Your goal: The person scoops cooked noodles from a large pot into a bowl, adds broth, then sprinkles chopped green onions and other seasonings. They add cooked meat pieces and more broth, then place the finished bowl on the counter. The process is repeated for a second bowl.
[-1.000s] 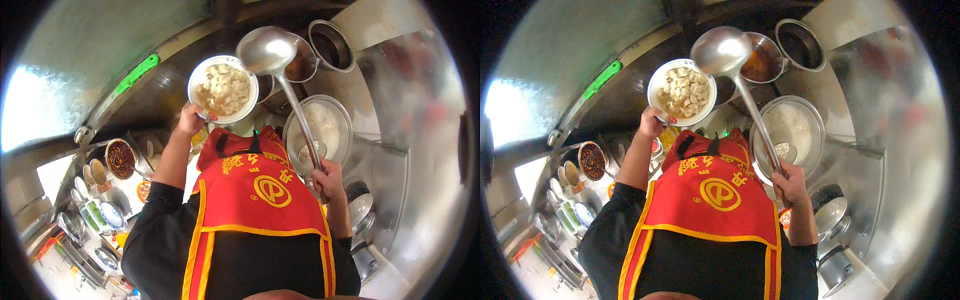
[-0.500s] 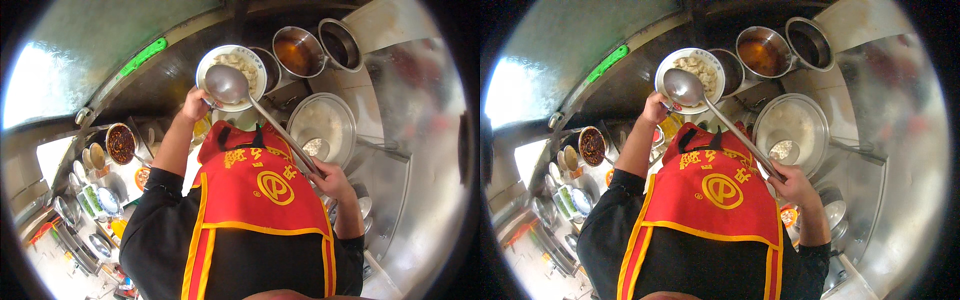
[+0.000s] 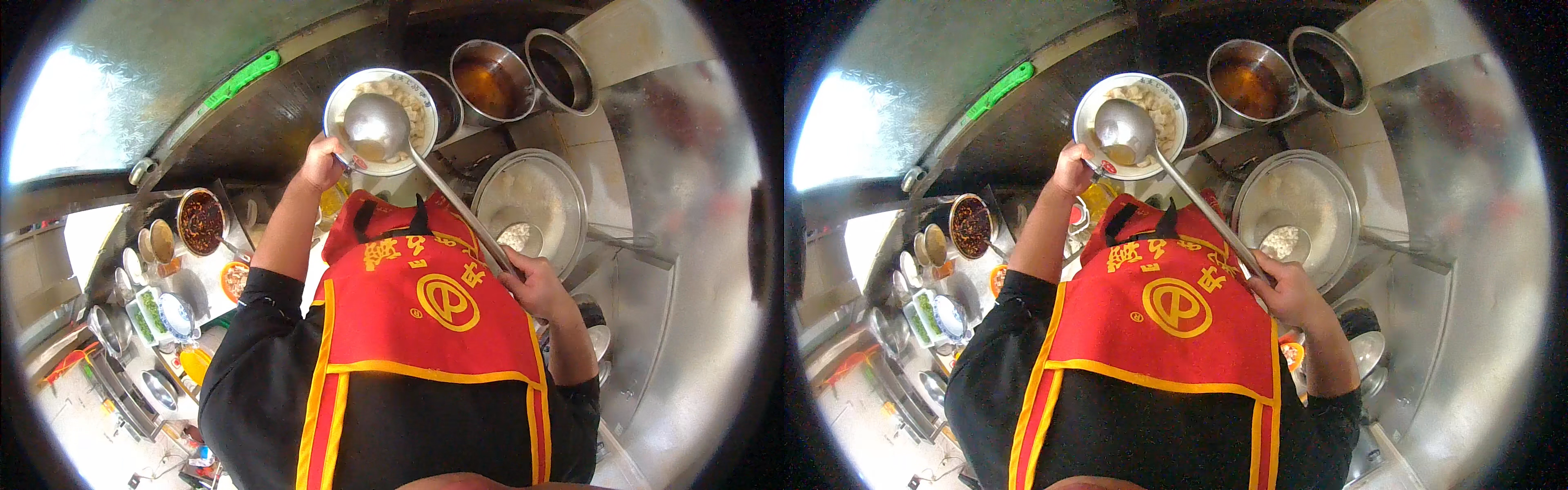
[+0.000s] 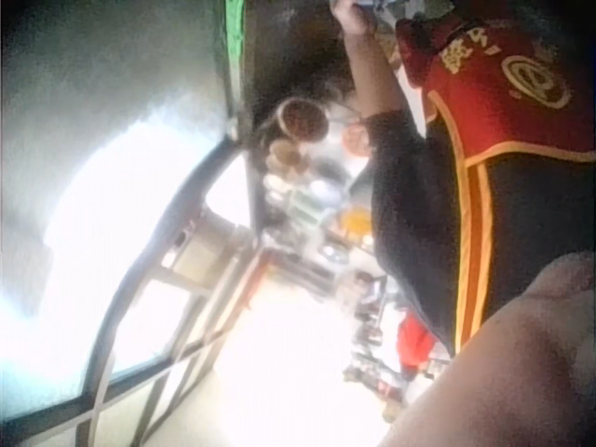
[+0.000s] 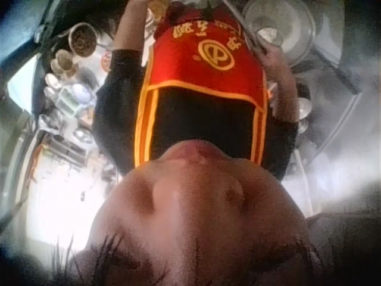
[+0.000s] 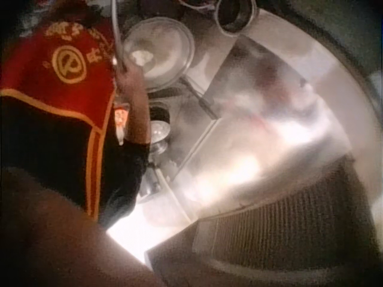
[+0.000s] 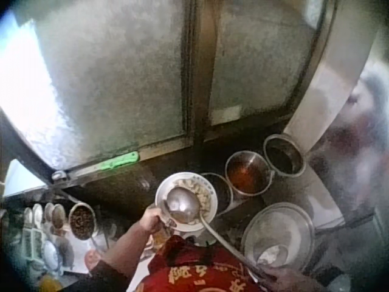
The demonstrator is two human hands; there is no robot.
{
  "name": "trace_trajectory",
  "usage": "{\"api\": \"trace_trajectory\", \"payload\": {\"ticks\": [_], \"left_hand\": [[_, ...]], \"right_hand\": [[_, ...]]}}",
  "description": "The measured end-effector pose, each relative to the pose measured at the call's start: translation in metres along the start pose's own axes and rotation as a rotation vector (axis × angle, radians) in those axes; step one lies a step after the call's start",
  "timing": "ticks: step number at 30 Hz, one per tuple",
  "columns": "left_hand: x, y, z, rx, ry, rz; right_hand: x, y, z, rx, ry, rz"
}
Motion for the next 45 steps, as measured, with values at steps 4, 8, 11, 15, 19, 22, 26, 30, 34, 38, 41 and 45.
{"api": "trace_trajectory", "payload": {"ticks": [4,8,11,15,19,22,26,30,34,38,41,45], "left_hand": [[0.011,-0.011,-0.005,-0.064,-0.062,0.082],[0.028,-0.020,-0.009,-0.025,-0.095,0.113],[0.041,-0.022,-0.010,-0.041,-0.109,0.094],[0.062,-0.028,-0.008,-0.006,-0.097,0.119],[0.076,-0.038,-0.004,0.004,-0.085,0.158],[0.080,-0.048,-0.010,0.026,-0.093,0.186],[0.079,-0.056,-0.018,0.067,-0.064,0.143],[0.091,-0.063,-0.027,0.090,-0.092,0.192],[0.116,-0.058,-0.035,0.105,-0.044,0.186],[0.148,-0.066,-0.062,0.086,-0.083,0.327],[0.173,-0.072,-0.076,0.124,0.007,0.414],[0.200,-0.072,-0.090,0.242,0.212,0.395]], "right_hand": [[-0.007,0.020,0.011,-0.461,0.118,-0.141],[-0.008,0.024,0.005,-0.702,0.125,-0.156],[-0.002,0.018,0.004,-0.713,0.185,-0.134],[0.006,0.001,0.004,-0.710,0.183,0.001],[0.008,-0.011,0.009,-0.730,0.142,0.106],[0.009,-0.009,0.020,-0.850,0.181,0.149],[0.005,-0.006,0.023,-0.861,0.203,0.159],[0.005,-0.001,0.022,-0.889,0.282,0.171],[-0.001,0.000,0.015,-0.843,0.259,0.099],[-0.015,-0.002,0.024,-0.805,0.283,0.059],[-0.038,-0.003,0.017,-0.693,0.179,-0.060],[-0.067,-0.001,-0.002,-0.591,0.170,-0.262]]}}
Point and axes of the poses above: each hand's wrist, its own x-axis away from the middle knuckle, its own y-axis out of the palm, z = x × y, the point moved 9 cm from there along -x, towards the middle knuckle, and after that the axes turned 9 degrees about -z, right-handed, at the moved point
